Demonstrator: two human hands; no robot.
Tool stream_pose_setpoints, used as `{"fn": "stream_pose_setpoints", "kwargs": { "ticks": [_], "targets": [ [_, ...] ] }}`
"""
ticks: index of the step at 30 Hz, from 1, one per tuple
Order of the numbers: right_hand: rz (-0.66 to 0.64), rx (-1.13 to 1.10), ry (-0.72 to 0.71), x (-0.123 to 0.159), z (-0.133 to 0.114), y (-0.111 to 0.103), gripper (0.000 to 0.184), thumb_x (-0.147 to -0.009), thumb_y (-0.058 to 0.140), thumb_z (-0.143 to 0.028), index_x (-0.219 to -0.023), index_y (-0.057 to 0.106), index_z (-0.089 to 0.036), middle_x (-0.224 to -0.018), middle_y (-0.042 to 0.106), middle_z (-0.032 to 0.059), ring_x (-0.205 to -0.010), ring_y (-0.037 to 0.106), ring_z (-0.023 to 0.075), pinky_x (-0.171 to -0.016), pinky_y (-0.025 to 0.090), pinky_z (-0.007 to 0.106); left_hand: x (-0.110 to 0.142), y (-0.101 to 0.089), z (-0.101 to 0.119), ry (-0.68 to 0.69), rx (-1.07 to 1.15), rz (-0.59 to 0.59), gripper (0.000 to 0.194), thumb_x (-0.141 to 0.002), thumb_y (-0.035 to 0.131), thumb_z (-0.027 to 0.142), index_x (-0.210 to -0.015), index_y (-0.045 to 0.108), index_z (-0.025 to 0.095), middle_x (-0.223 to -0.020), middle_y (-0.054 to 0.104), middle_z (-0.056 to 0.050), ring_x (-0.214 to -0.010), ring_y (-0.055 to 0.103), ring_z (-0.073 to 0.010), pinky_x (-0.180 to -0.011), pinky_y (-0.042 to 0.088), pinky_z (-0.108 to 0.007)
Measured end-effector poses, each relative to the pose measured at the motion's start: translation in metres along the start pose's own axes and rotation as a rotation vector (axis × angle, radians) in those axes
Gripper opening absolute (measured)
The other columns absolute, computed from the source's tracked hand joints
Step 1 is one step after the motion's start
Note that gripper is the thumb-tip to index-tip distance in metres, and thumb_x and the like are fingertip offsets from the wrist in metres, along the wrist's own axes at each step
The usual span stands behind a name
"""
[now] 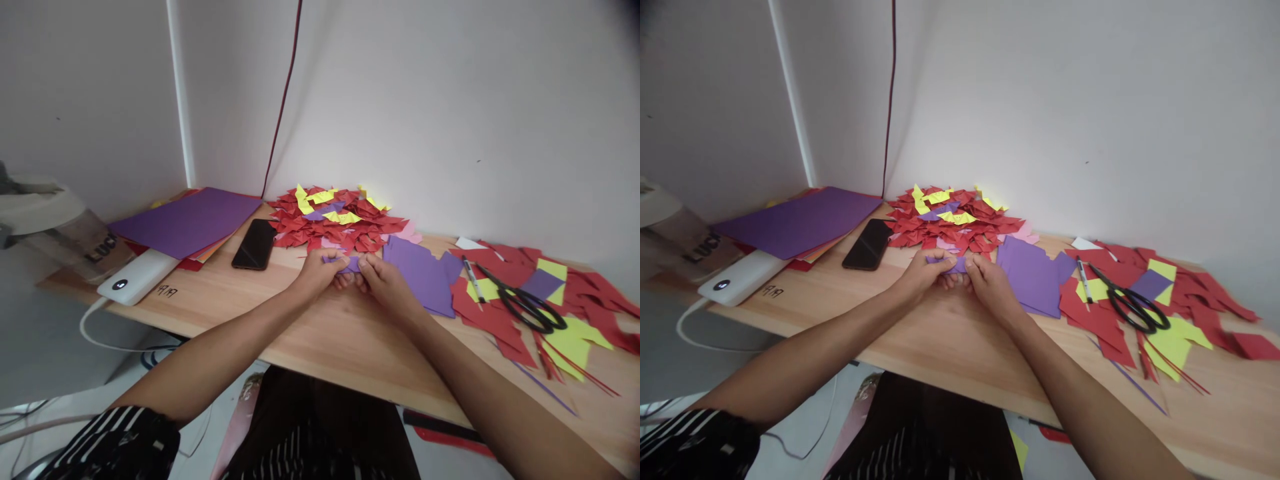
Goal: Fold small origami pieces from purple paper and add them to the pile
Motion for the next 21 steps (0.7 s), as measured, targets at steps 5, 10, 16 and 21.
{"fn": "stream_pose_setpoints", "kwargs": {
  "ticks": [5, 10, 16, 21],
  "targets": [
    [0.074, 0.173, 0.004, -0.0010, 0.0026, 0.0004, 0.033, -0.096, 0.033, -0.038, -0.067, 0.041, -0.023, -0.060, 0.052, -0.0003, -0.056, 0.048, 0.0151, -0.059, 0.036, 0.028, 0.0006, 0.0015, -0.0025, -0.056, 0.059, -0.003, 0.016, -0.084, 0.055, 0.013, -0.068, 0.058, 0.011, -0.056, 0.063, -0.002, -0.043, 0.057, -0.0084, -0.045, 0.046, -0.018],
    [0.118, 0.293, -0.046, -0.0013, 0.0014, -0.0021, 0.028, -0.094, 0.033, -0.035, -0.070, 0.040, -0.023, -0.064, 0.055, 0.0013, -0.059, 0.049, 0.0163, -0.059, 0.035, 0.028, 0.0007, 0.0043, -0.0030, -0.073, 0.073, -0.023, 0.016, -0.085, 0.053, 0.011, -0.069, 0.056, 0.011, -0.056, 0.063, -0.003, -0.044, 0.058, -0.0093, -0.045, 0.045, -0.018],
    [0.112, 0.191, -0.062, 0.0016, 0.0009, -0.0065, 0.034, -0.095, 0.035, -0.040, -0.065, 0.036, -0.023, -0.059, 0.047, -0.0018, -0.058, 0.044, 0.0144, -0.057, 0.034, 0.026, 0.0009, 0.0024, -0.0024, -0.038, 0.070, -0.034, 0.014, -0.085, 0.055, 0.014, -0.071, 0.056, 0.011, -0.058, 0.064, -0.003, -0.046, 0.059, -0.0090, -0.047, 0.047, -0.018],
    [0.069, 0.112, -0.049, 0.0018, -0.0021, -0.0057, 0.031, -0.094, 0.037, -0.038, -0.068, 0.042, -0.023, -0.059, 0.049, -0.0022, -0.057, 0.046, 0.0139, -0.058, 0.036, 0.026, -0.0010, 0.0074, -0.0035, 0.010, -0.009, -0.135, 0.013, -0.082, 0.060, 0.017, -0.071, 0.058, 0.010, -0.059, 0.064, -0.003, -0.046, 0.060, -0.0097, -0.046, 0.048, -0.019]
  ]
}}
Point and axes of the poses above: each hand's wrist, its own x-axis away from the middle knuckle, its own y-axis out of the palm, z = x × y, the point moved 6 cm from there along -x, towards the middle knuckle
